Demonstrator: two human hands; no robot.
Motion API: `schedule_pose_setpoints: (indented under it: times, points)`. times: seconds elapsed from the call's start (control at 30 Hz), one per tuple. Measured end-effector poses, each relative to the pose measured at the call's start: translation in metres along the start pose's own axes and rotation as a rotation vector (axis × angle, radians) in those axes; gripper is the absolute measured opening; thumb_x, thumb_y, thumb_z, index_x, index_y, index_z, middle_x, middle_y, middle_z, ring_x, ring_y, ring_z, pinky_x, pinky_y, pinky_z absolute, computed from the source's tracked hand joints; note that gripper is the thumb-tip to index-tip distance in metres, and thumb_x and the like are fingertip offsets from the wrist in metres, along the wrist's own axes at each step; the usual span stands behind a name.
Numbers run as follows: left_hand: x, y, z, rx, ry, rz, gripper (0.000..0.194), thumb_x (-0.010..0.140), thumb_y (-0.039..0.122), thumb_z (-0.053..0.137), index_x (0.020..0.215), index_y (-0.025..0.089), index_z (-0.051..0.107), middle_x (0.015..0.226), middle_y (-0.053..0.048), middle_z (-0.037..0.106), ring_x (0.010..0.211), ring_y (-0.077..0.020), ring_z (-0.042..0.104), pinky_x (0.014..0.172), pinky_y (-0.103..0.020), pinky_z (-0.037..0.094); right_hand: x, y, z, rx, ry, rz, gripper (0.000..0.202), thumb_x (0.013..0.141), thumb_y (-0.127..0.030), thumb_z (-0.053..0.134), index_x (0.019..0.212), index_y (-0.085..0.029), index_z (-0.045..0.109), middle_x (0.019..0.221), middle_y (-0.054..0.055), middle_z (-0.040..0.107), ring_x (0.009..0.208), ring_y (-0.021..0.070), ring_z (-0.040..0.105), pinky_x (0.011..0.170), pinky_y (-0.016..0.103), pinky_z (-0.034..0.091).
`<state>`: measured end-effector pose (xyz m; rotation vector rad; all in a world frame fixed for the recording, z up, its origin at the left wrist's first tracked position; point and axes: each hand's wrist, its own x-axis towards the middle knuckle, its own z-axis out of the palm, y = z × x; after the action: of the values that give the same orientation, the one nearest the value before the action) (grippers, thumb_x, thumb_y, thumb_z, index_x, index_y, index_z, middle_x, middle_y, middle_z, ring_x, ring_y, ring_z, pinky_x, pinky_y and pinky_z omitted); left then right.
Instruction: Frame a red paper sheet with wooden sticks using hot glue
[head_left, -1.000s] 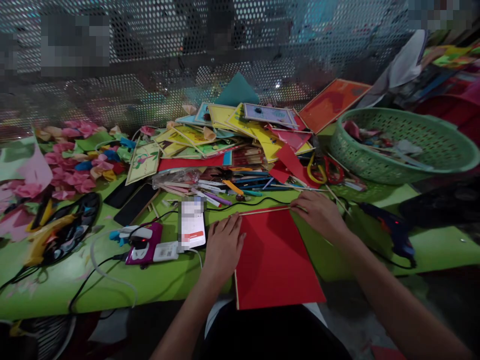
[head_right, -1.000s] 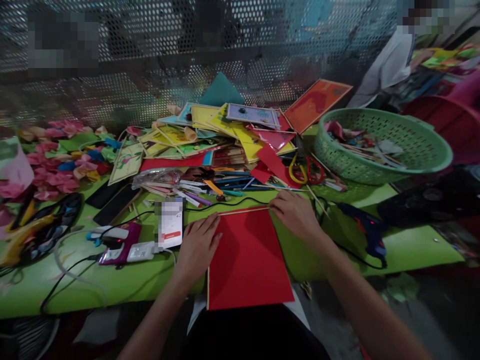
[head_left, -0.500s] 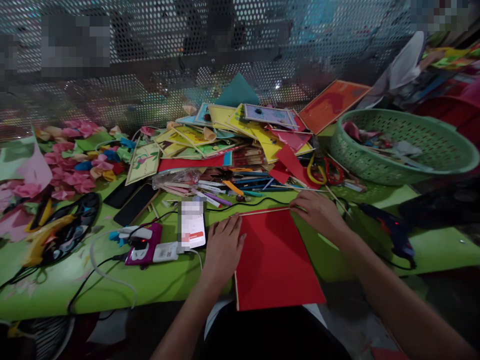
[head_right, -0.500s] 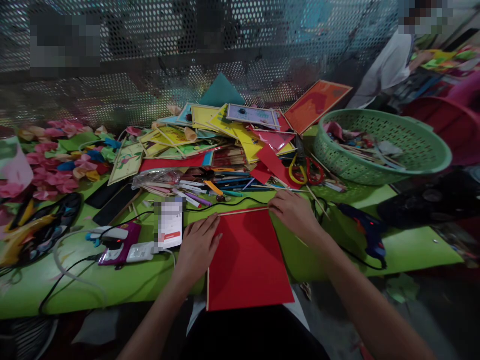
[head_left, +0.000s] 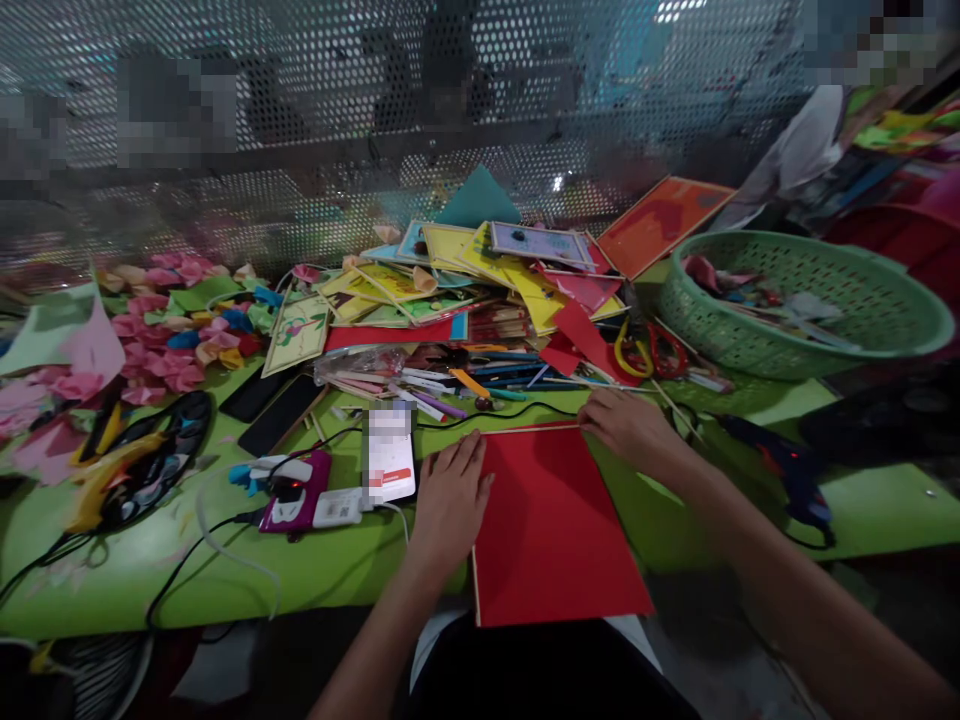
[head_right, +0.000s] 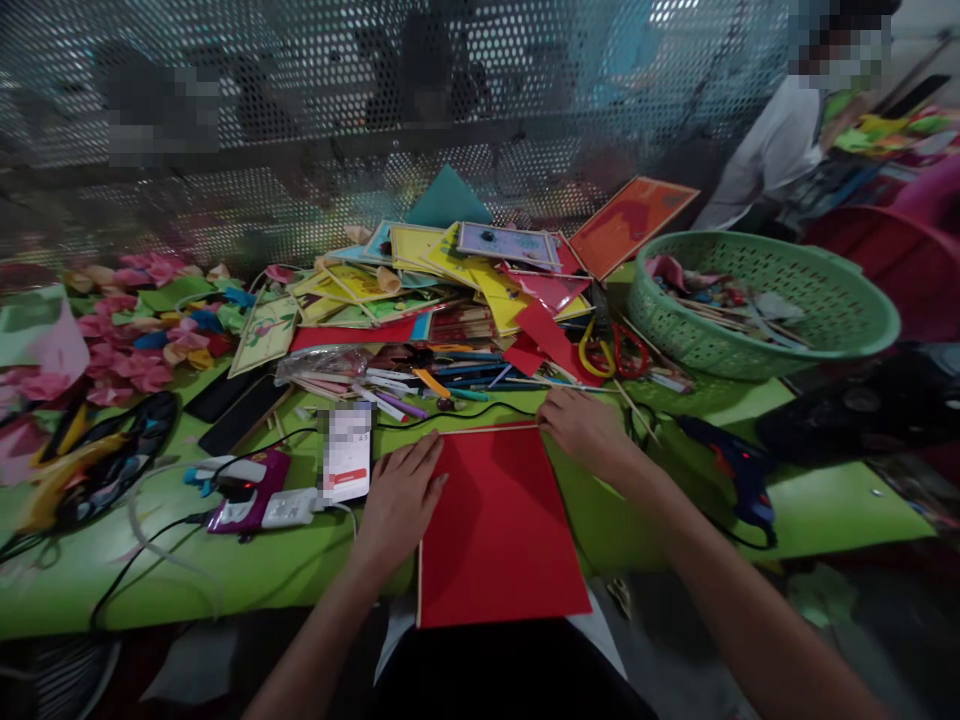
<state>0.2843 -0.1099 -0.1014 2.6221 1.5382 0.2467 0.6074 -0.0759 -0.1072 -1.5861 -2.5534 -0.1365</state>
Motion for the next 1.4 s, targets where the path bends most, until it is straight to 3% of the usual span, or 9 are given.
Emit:
schedule_pose_setpoints:
  times: [0.23, 0.47, 0.6, 0.7, 0.87, 1.13, 1.3, 1.4]
  points:
    - [-0.002, 0.002, -0.010, -0.064, 0.066, 0.027, 0.045, 0.106, 0.025, 0.051, 0.150, 0.019, 0.054, 0.157, -0.011, 0.056, 0.135, -0.0292, 0.056, 0.112, -0.052, 0.046, -0.011, -0.001, -0.018, -0.038, 0.050, -0.019, 0.018, 0.101, -0.023, 0.054, 0.094, -0.019, 0.070, 0.095, 0.009, 0.070, 0.091, 0.0249, 0.065, 0.080, 0.036, 0.042]
    - [0.017, 0.039, -0.040, -0.187, 0.164, 0.175, 0.041, 0.106, 0.030, 0.053, 0.146, 0.023, 0.055, 0.151, -0.008, 0.062, 0.137, -0.0268, 0.054, 0.116, -0.050, 0.039, -0.008, -0.027, -0.044, -0.130, 0.145, -0.089, 0.023, 0.102, -0.020, 0.050, 0.089, -0.020, 0.068, 0.087, 0.007, 0.068, 0.082, 0.0237, 0.063, 0.076, 0.037, 0.041]
    - [0.038, 0.063, -0.039, -0.198, 0.156, 0.225, 0.027, 0.104, 0.028, 0.056, 0.127, 0.019, 0.066, 0.130, -0.007, 0.073, 0.122, -0.0257, 0.062, 0.108, -0.048, 0.042, -0.011, -0.040, -0.045, -0.126, 0.187, -0.168, 0.025, 0.103, -0.021, 0.046, 0.089, -0.021, 0.067, 0.084, 0.008, 0.066, 0.079, 0.0261, 0.063, 0.073, 0.040, 0.043]
    - [0.047, 0.070, -0.030, -0.153, 0.129, 0.249, 0.019, 0.104, 0.026, 0.054, 0.109, 0.017, 0.070, 0.110, -0.006, 0.077, 0.108, -0.0254, 0.065, 0.097, -0.044, 0.045, -0.019, -0.035, -0.041, -0.099, 0.266, -0.224, 0.026, 0.104, -0.029, 0.043, 0.094, -0.022, 0.066, 0.086, 0.011, 0.067, 0.079, 0.0297, 0.064, 0.071, 0.044, 0.044]
    - [0.052, 0.071, -0.023, -0.161, 0.143, 0.284, 0.020, 0.104, 0.024, 0.051, 0.107, 0.017, 0.069, 0.105, -0.005, 0.076, 0.102, -0.0237, 0.067, 0.092, -0.043, 0.044, -0.020, -0.028, -0.039, -0.026, 0.290, -0.268, 0.028, 0.103, -0.030, 0.037, 0.096, -0.028, 0.064, 0.089, 0.014, 0.069, 0.079, 0.0345, 0.062, 0.071, 0.050, 0.043]
    - [0.057, 0.059, -0.036, -0.209, 0.047, 0.240, 0.012, 0.100, 0.022, 0.057, 0.101, 0.018, 0.069, 0.100, -0.006, 0.077, 0.099, -0.0242, 0.069, 0.085, -0.039, 0.045, -0.005, -0.065, -0.056, -0.124, 0.209, -0.117, 0.021, 0.101, -0.016, 0.048, 0.094, -0.019, 0.068, 0.088, 0.009, 0.067, 0.079, 0.0253, 0.062, 0.074, 0.037, 0.043]
    - [0.063, 0.046, -0.038, -0.217, 0.052, 0.264, 0.013, 0.098, 0.018, 0.058, 0.094, 0.019, 0.069, 0.092, -0.006, 0.076, 0.091, -0.0237, 0.070, 0.078, -0.036, 0.043, 0.002, -0.079, -0.059, -0.041, 0.181, -0.021, 0.022, 0.103, -0.017, 0.047, 0.097, -0.021, 0.068, 0.093, 0.008, 0.069, 0.085, 0.0237, 0.063, 0.080, 0.036, 0.044]
    - [0.067, 0.041, -0.038, -0.230, 0.061, 0.264, 0.013, 0.098, 0.016, 0.058, 0.091, 0.019, 0.069, 0.091, -0.004, 0.076, 0.089, -0.0220, 0.069, 0.076, -0.035, 0.042, 0.003, -0.074, -0.060, 0.087, 0.219, 0.000, 0.022, 0.106, -0.024, 0.046, 0.100, -0.022, 0.067, 0.097, 0.008, 0.071, 0.091, 0.0231, 0.066, 0.084, 0.036, 0.047]
